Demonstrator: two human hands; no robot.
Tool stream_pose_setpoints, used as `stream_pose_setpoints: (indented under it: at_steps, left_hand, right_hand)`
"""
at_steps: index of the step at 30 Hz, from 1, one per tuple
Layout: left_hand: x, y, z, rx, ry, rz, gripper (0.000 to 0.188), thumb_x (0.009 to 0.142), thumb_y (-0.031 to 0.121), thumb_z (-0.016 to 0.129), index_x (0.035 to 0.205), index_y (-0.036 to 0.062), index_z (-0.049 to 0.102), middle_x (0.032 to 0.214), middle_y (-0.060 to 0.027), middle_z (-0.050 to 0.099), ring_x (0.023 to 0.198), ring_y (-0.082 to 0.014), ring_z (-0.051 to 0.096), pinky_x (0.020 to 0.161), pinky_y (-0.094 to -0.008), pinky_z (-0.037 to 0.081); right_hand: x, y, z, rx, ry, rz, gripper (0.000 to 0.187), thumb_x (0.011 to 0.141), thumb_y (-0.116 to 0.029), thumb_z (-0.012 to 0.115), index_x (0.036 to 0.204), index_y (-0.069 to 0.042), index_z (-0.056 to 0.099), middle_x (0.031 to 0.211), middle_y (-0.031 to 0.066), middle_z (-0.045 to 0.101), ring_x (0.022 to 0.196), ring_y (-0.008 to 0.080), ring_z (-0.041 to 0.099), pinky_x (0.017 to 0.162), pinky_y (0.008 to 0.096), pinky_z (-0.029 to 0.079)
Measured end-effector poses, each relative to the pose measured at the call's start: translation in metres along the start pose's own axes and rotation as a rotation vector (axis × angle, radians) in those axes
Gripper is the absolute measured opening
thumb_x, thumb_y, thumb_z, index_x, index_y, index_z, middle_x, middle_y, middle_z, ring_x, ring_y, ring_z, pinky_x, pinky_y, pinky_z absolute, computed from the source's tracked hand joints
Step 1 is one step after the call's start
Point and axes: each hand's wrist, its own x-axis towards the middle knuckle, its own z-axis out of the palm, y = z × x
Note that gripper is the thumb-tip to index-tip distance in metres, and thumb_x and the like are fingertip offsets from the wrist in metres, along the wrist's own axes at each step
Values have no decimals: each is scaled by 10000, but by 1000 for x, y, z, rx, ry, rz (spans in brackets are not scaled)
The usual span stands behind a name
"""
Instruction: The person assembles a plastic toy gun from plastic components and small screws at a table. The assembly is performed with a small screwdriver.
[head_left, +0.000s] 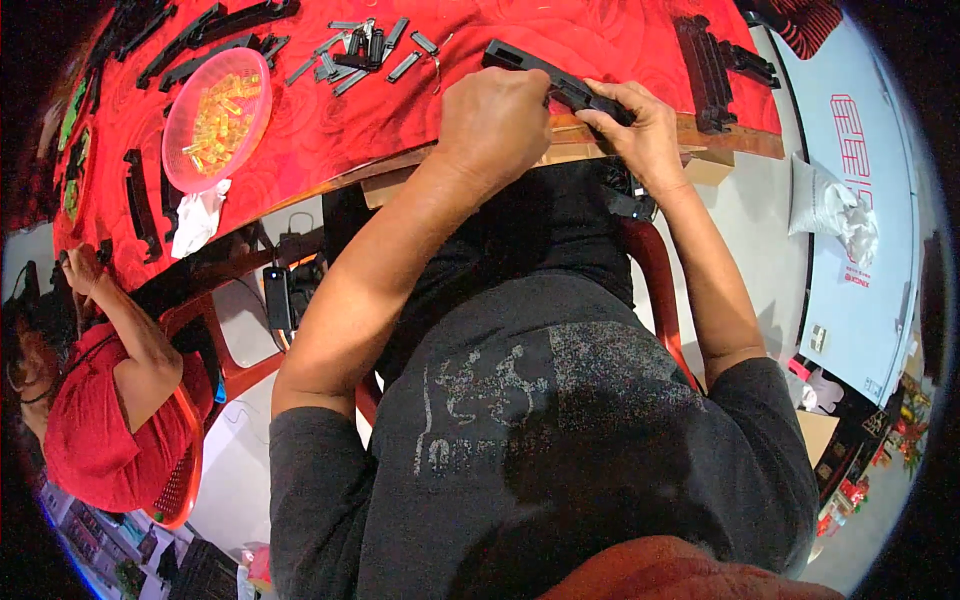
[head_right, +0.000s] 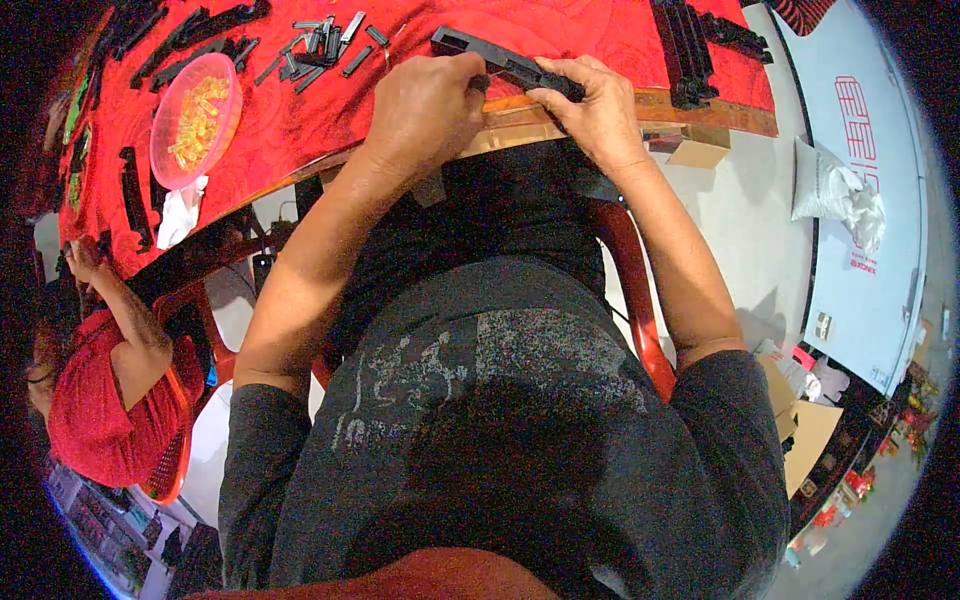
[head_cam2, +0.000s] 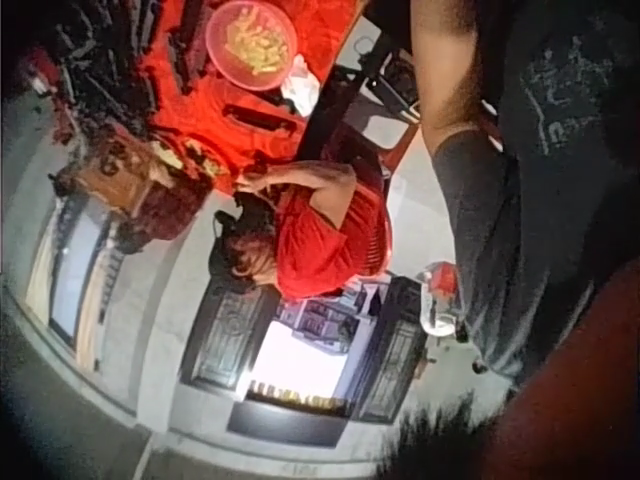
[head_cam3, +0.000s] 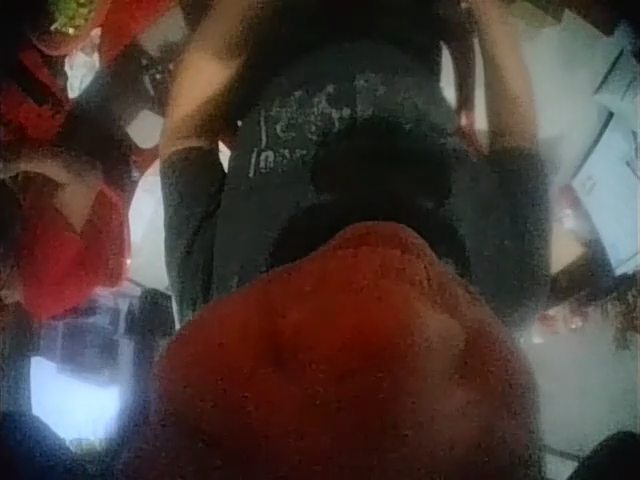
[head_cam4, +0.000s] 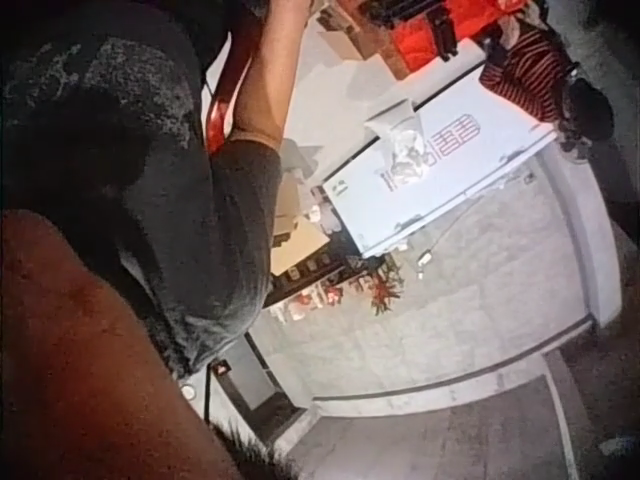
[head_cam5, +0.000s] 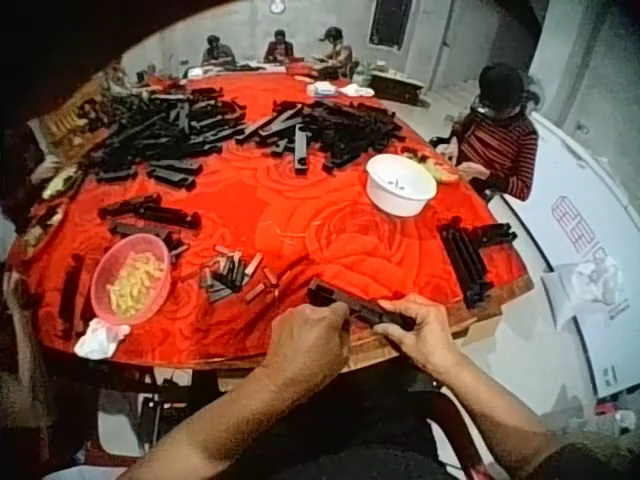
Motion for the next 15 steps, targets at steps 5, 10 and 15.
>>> stream_pose_setpoints:
  at_steps: [5, 10, 15]
  left_hand:
    - [-7, -14, 5, -126, 10, -111, 218, 798, 206, 586, 942, 78, 687, 802, -212, 652, 783, -395, 639, 707, -489, 510]
    - [-10, -21, 10, -224, 18, -131, 236, 812, 205, 572, 950, 41, 672, 814, -231, 645, 807, -411, 628, 723, -471, 494]
    - [-16, -26, 10, -293, 18, -144, 237, 843, 206, 552, 946, 15, 648, 823, -228, 642, 810, -400, 631, 714, -448, 488]
  right_hand:
    - [-2, 5, -5, 51, -21, -85, 448, 729, -168, 776, 1155, -102, 654, 938, 128, 674, 895, 254, 663, 815, 331, 504]
    - [-17, 23, -9, 128, -24, 29, 496, 738, -147, 762, 1207, -88, 611, 997, 129, 682, 944, 222, 663, 850, 330, 502]
    - [-20, 22, -8, 154, -17, -6, 535, 735, -148, 768, 1236, -95, 588, 993, 138, 685, 918, 214, 672, 818, 323, 514]
